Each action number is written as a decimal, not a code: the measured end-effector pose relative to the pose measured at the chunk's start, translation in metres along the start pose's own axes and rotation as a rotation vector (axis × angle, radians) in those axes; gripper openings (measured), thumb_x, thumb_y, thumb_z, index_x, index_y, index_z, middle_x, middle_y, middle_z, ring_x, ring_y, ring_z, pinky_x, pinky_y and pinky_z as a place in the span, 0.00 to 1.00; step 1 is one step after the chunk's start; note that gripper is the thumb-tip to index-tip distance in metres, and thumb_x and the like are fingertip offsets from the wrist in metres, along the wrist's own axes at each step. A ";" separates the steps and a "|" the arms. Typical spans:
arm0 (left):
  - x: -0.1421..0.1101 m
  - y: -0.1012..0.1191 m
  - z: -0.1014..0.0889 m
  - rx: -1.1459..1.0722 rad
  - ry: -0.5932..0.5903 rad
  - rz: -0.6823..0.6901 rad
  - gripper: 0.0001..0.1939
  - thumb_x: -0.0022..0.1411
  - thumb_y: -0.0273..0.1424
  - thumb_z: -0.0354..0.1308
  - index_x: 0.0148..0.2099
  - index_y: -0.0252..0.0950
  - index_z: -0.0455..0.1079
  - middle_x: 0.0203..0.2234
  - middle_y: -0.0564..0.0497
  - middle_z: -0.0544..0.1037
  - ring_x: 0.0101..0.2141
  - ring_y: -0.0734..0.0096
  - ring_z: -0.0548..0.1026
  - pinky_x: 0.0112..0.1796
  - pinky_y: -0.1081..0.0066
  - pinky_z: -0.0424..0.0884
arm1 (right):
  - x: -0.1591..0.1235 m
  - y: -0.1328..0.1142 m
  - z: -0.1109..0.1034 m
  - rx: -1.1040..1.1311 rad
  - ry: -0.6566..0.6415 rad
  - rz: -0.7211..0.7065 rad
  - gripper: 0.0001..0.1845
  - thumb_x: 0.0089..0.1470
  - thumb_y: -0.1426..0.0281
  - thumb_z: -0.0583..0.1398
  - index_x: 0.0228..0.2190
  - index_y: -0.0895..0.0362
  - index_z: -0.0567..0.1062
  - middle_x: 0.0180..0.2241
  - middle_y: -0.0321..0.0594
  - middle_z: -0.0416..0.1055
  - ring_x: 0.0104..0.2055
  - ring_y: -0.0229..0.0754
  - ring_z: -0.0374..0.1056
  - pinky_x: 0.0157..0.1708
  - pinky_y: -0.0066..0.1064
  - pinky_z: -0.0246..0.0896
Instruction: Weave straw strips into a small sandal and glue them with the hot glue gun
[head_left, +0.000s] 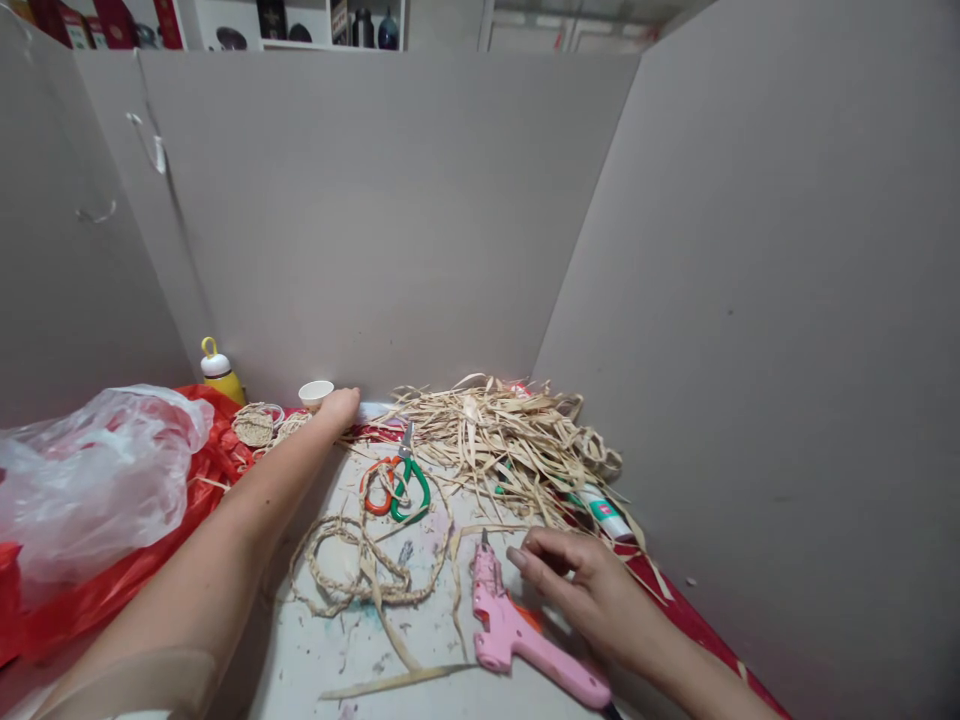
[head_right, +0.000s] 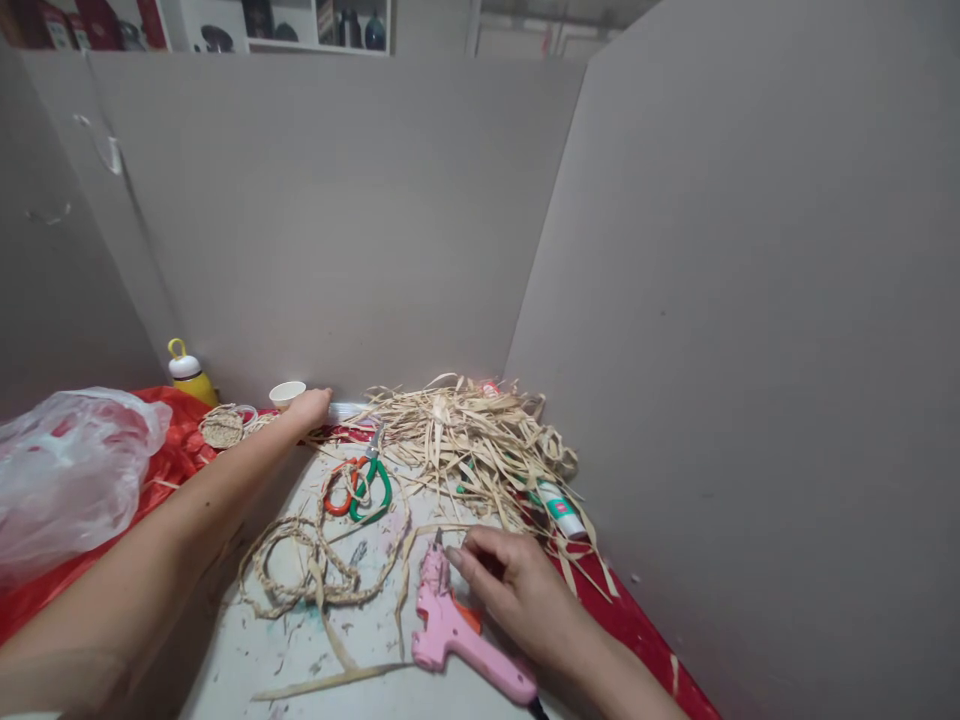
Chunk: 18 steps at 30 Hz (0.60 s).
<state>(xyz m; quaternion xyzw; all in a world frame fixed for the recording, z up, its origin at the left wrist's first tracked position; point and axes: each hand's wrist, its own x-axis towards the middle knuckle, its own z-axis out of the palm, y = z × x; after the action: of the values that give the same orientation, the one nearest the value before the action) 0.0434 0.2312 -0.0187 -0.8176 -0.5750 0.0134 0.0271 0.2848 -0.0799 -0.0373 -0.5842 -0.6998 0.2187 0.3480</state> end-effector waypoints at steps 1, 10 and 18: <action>0.001 0.000 0.000 0.005 0.001 0.001 0.18 0.66 0.35 0.58 0.56 0.34 0.67 0.51 0.43 0.72 0.46 0.59 0.74 0.44 0.56 0.74 | 0.000 0.000 0.001 -0.001 -0.004 -0.001 0.21 0.59 0.60 0.53 0.18 0.54 0.59 0.19 0.32 0.54 0.23 0.38 0.52 0.24 0.30 0.49; 0.001 0.008 -0.008 0.012 -0.032 0.040 0.18 0.65 0.34 0.58 0.55 0.33 0.67 0.51 0.42 0.72 0.46 0.59 0.74 0.45 0.57 0.74 | 0.001 0.003 0.005 -0.031 -0.024 -0.002 0.21 0.60 0.61 0.53 0.18 0.55 0.61 0.19 0.32 0.57 0.23 0.38 0.53 0.24 0.30 0.49; -0.009 0.019 -0.032 -0.029 0.015 0.094 0.18 0.65 0.34 0.58 0.55 0.33 0.67 0.51 0.42 0.72 0.46 0.59 0.74 0.45 0.57 0.74 | 0.001 0.005 0.005 -0.055 -0.021 -0.008 0.20 0.59 0.62 0.54 0.18 0.54 0.60 0.19 0.32 0.57 0.23 0.38 0.53 0.23 0.30 0.48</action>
<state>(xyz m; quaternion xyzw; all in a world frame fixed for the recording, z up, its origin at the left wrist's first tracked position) 0.0602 0.2151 0.0117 -0.8442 -0.5357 0.0002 0.0192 0.2846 -0.0773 -0.0438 -0.5885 -0.7114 0.2042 0.3254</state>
